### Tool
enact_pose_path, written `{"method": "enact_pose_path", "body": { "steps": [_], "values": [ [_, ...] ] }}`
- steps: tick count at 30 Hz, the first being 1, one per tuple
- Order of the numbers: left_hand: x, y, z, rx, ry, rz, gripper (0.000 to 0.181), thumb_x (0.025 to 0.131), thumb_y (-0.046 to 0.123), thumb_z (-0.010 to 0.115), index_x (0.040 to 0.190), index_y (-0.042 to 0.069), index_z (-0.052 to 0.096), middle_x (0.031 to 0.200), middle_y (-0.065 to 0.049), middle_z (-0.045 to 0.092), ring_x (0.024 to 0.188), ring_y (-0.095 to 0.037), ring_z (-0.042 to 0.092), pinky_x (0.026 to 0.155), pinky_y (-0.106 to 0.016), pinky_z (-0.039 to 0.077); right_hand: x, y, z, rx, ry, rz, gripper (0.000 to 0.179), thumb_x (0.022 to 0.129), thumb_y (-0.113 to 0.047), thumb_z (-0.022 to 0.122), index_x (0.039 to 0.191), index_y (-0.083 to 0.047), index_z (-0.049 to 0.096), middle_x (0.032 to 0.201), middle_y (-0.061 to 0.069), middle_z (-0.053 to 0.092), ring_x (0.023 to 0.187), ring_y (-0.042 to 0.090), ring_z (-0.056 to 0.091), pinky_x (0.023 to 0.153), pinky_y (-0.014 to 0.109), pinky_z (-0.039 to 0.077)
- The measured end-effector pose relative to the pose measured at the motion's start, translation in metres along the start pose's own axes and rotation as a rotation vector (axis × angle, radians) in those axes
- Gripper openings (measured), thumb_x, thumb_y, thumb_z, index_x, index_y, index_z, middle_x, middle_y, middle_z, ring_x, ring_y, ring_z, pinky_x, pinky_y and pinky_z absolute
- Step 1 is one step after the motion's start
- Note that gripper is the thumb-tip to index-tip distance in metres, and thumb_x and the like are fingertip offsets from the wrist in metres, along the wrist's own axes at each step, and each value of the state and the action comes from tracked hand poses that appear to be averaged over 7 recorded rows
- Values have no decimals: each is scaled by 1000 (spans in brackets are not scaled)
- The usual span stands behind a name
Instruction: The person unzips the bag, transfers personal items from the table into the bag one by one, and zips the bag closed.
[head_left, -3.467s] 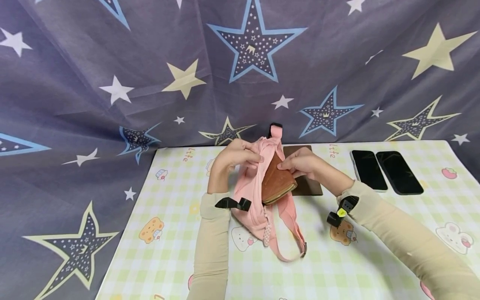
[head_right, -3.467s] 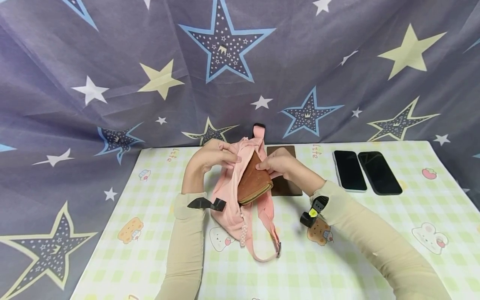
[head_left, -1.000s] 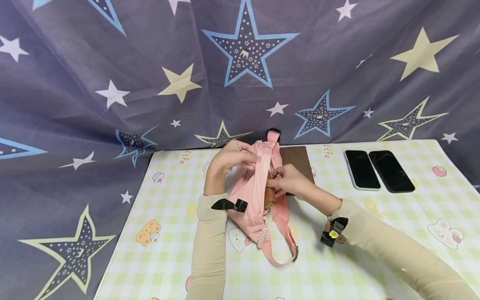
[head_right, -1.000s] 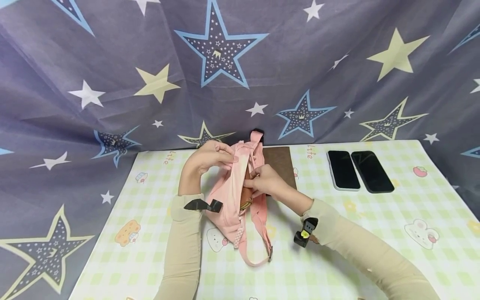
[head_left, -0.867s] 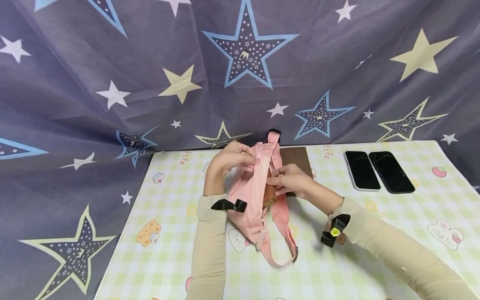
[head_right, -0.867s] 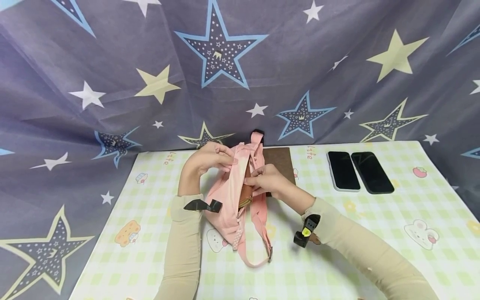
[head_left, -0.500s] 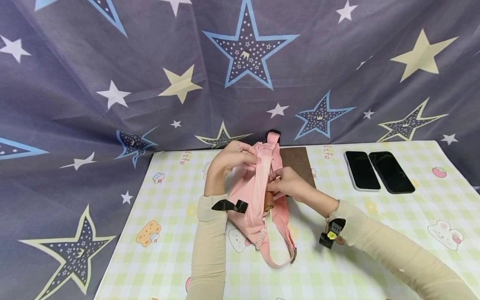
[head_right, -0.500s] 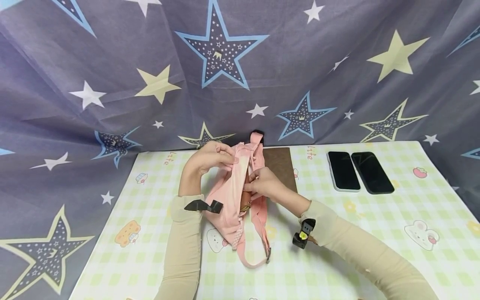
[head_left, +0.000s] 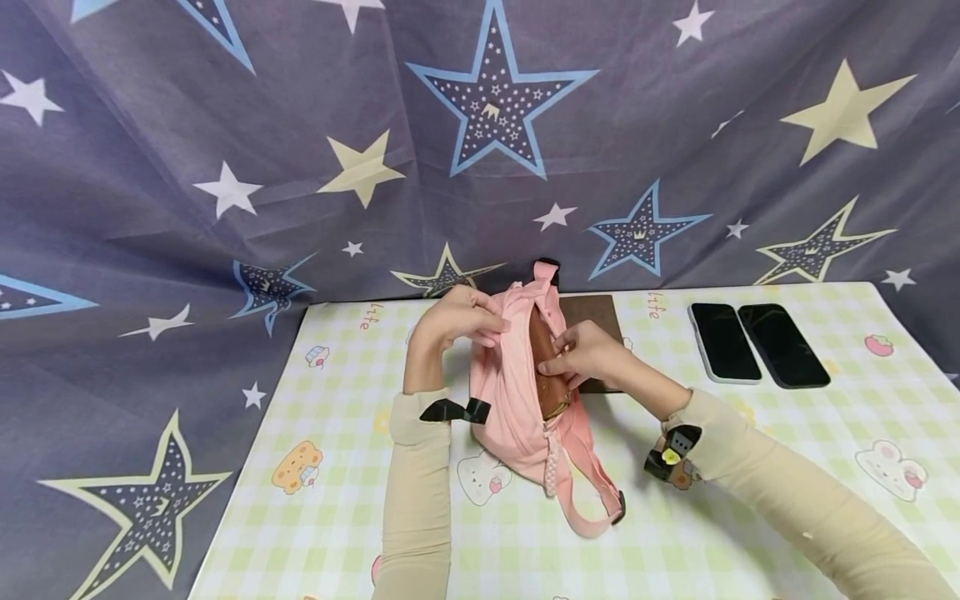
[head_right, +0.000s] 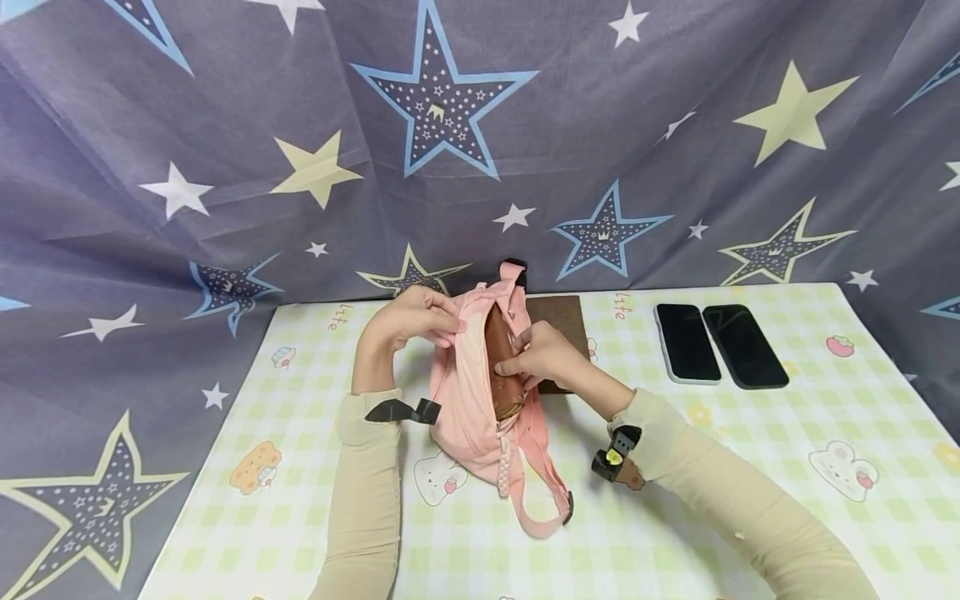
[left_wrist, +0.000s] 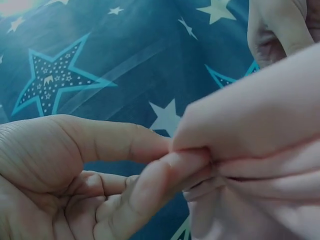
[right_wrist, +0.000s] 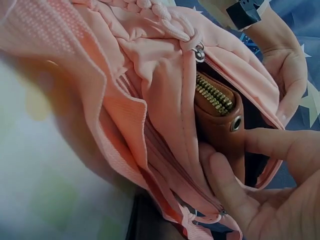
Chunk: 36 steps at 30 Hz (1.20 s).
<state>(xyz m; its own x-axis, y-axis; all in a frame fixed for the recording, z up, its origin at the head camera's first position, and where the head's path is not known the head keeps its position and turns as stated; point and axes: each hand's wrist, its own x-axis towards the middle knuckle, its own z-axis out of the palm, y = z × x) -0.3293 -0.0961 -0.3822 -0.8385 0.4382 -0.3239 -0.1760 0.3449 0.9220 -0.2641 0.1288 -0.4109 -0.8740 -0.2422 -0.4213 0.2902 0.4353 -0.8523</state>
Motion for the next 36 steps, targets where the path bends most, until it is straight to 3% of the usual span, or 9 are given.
{"method": "enact_pose_path", "body": {
  "steps": [7,15,22,30,36],
  "values": [
    [-1,-1,0,31,-5,-11,8,87,-4,71,93,-9,68,62,0,65,52,-6,65,55,-22,61,1,3,3,53,1,-15,17,93,-8,71,91,6,62,69,4,58,58,13,63,60,33,64],
    [-2,1,4,41,-33,-12,9,86,-7,69,94,-11,68,64,1,64,51,-6,65,54,-21,60,3,6,6,185,-75,18,14,97,-7,64,91,5,61,68,-2,61,63,9,60,63,24,63],
    [-1,-1,3,31,-35,4,10,86,-7,69,94,-11,67,65,0,65,52,-6,65,54,-21,60,3,2,11,179,-67,42,14,98,-7,64,92,2,55,72,2,62,62,11,65,65,29,65],
    [0,1,3,20,-24,1,10,86,-6,69,95,-11,66,63,-1,64,53,-7,65,55,-21,60,5,4,16,148,-25,45,25,96,-3,66,113,8,52,89,9,62,70,16,69,71,39,66],
    [0,0,3,12,-22,-5,10,87,-6,70,95,-11,66,64,0,65,53,-7,65,55,-21,60,6,6,17,179,-26,40,20,94,-3,69,106,5,55,84,7,64,69,14,69,70,37,66]
  ]
}}
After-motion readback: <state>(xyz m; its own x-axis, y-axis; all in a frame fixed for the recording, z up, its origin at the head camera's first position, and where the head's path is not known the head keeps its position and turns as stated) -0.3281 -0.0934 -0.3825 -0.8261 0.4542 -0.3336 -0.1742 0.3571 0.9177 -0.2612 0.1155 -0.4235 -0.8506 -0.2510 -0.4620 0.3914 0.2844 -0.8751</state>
